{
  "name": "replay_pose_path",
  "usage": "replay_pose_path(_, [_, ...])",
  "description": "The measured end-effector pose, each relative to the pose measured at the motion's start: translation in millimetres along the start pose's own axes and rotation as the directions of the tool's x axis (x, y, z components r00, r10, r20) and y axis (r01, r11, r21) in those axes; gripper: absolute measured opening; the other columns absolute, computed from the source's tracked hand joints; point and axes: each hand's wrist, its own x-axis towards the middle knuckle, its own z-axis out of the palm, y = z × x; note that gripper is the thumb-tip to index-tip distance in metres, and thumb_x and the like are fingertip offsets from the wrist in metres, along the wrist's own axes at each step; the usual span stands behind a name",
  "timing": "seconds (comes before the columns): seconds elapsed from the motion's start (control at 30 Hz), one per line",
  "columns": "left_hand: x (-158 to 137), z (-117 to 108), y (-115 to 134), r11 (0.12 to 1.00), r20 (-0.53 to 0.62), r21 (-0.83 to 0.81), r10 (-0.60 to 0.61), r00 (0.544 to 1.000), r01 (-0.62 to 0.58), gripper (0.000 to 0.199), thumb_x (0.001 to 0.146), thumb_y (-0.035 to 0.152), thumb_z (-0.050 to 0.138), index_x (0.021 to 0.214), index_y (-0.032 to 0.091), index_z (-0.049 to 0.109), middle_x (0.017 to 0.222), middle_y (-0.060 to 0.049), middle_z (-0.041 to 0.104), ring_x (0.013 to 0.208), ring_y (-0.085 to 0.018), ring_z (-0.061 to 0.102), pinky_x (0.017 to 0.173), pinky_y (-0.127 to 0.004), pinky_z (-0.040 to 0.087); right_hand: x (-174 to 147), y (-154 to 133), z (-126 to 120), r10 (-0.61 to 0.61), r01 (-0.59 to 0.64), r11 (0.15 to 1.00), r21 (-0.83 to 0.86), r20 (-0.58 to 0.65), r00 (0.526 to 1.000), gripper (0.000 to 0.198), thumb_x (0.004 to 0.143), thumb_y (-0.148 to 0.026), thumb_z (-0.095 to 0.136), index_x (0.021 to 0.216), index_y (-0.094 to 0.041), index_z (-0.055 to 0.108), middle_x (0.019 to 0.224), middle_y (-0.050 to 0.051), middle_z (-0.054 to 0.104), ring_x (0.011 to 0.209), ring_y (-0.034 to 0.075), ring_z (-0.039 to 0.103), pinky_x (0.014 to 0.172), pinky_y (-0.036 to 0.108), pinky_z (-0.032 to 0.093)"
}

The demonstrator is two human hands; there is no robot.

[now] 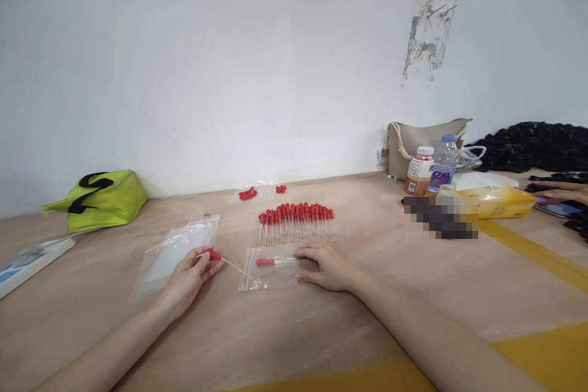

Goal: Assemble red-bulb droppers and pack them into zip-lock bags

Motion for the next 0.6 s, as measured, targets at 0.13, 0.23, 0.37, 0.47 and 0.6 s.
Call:
replay_pose_path(0.13, [-11,5,-1,0.997,0.084,0.077,0.000,0.996,-0.007,0.008,0.081,0.011,0.049,0.087,0.015,0.054,0.078,-0.003,0.062,0.073,-0.012,0.063,0.078,-0.028,0.050,0,2,1,0.002,-0.002,1.000,-0.002,0.000,1.000,0.044,0.073,-0.042,0.057,0.111,-0.020,0.055,0.110,0.009,0.057,0.101,0.021,0.051,0.089,0.036,0.039])
replay_pose_path(0.23, [-17,5,3,0.932,0.303,0.325,0.059,0.951,-0.162,0.015,0.072,0.023,0.062,0.084,0.015,0.060,0.081,-0.004,0.064,0.078,-0.016,0.061,0.077,-0.029,0.048,0,2,0,-0.005,0.005,1.000,-0.001,-0.001,1.000,0.044,0.073,-0.042,0.057,0.111,-0.019,0.055,0.111,0.008,0.057,0.102,0.021,0.051,0.090,0.035,0.038])
replay_pose_path(0.37, [-12,11,4,0.796,0.530,0.481,0.071,0.845,-0.368,0.020,0.066,0.029,0.065,0.083,0.018,0.065,0.078,-0.004,0.066,0.071,-0.018,0.060,0.066,-0.027,0.045,0,0,0,-0.011,0.011,1.000,0.002,-0.009,1.000,0.044,0.073,-0.042,0.057,0.111,-0.020,0.055,0.111,0.008,0.056,0.102,0.021,0.051,0.089,0.036,0.039])
replay_pose_path(0.47, [-7,21,1,0.789,0.604,0.481,0.017,0.797,-0.383,0.018,0.067,0.029,0.063,0.081,0.018,0.068,0.076,-0.005,0.067,0.070,-0.019,0.060,0.065,-0.027,0.044,1,-1,2,-0.014,0.014,1.000,0.000,-0.008,1.000,0.045,0.073,-0.042,0.058,0.112,-0.019,0.055,0.110,0.008,0.057,0.102,0.022,0.051,0.089,0.036,0.039])
replay_pose_path(0.6, [-8,32,-8,0.774,0.595,0.487,0.044,0.803,-0.404,0.012,0.067,0.027,0.061,0.070,0.017,0.067,0.065,-0.003,0.065,0.065,-0.018,0.058,0.060,-0.025,0.042,2,0,4,-0.022,0.022,1.000,0.002,-0.011,1.000,0.046,0.073,-0.042,0.058,0.113,-0.020,0.053,0.110,0.007,0.057,0.101,0.021,0.051,0.089,0.035,0.039])
